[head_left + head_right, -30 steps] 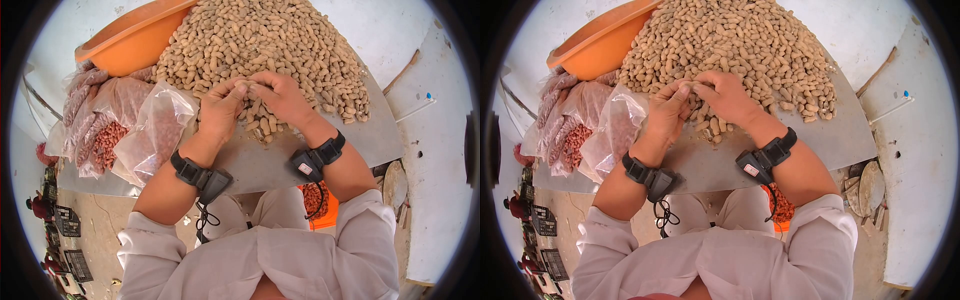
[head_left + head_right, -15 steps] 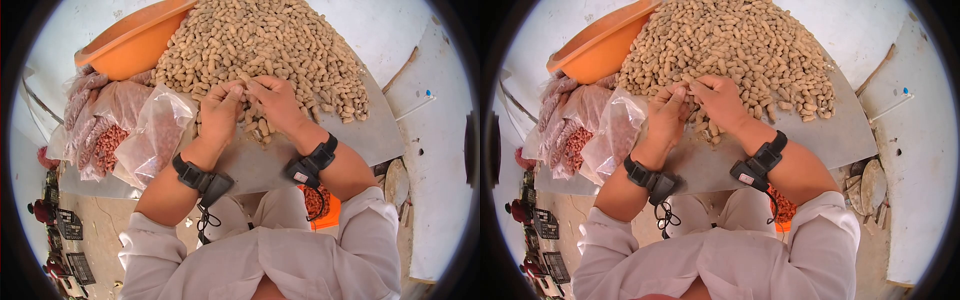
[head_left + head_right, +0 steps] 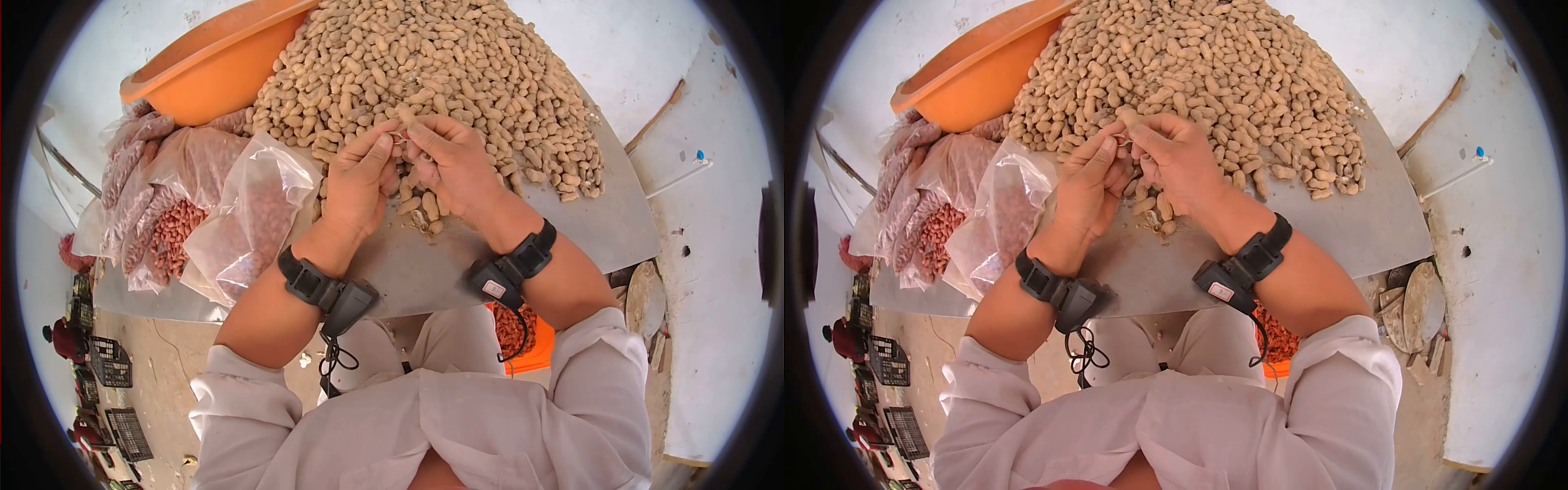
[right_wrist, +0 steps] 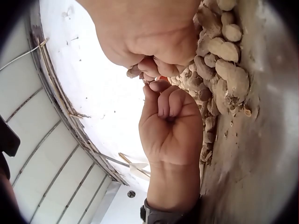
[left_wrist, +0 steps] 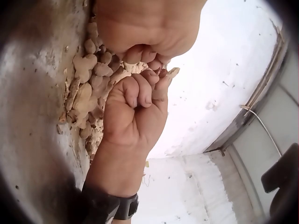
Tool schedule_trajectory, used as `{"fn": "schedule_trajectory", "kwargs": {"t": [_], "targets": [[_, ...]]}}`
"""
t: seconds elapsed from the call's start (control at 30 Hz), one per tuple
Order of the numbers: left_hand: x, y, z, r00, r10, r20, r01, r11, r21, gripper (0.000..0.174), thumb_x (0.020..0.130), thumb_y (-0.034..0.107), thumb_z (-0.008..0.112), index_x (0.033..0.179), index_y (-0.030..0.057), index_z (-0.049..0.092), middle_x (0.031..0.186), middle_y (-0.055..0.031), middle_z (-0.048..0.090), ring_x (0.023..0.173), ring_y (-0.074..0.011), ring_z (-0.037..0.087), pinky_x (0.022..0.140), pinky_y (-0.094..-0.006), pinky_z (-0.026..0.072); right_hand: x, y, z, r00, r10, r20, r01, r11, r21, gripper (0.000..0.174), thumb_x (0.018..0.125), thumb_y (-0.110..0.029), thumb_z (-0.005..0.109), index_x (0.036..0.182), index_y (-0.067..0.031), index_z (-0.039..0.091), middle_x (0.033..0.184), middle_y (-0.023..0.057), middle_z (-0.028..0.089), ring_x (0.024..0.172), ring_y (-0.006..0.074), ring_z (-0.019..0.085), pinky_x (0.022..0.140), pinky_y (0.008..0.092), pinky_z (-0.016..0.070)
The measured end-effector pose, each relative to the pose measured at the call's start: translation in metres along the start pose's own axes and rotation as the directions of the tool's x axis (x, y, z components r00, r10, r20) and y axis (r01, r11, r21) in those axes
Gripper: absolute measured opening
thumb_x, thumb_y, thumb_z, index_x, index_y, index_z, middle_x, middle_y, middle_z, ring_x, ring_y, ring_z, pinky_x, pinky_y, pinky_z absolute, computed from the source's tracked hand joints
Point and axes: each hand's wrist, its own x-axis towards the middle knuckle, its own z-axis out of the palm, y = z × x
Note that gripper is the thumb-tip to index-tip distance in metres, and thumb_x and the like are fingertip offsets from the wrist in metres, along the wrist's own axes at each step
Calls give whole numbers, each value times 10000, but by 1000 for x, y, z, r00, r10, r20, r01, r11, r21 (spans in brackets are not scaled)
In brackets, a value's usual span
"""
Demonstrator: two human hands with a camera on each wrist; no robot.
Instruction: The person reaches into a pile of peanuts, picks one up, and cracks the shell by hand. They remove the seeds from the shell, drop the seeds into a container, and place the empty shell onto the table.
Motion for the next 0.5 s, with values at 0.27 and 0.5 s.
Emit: {"fn": "schedule_trajectory", "kwargs": {"t": [0.27, 0.5], "targets": [[5, -3, -9, 964, -265, 38, 263, 909, -323, 195, 963, 178, 412, 916, 41, 542, 761, -14, 514, 540, -68, 372, 453, -196, 297, 1, 1, 0, 967, -223, 127, 256, 853, -455, 181, 828, -120, 624, 937, 24, 612, 806, 35, 624, 669, 77, 542, 582, 214, 450], [6, -3, -7, 951, -306, 35, 303, 911, -280, 199, 963, 183, 413, 864, 42, 513, 711, -11, 486, 505, -84, 343, 434, -206, 282, 8, 9, -9, 939, -324, 113, 322, 717, -619, 211, 785, -136, 639, 932, 13, 613, 758, 56, 615, 662, 95, 538, 598, 259, 456]]}}
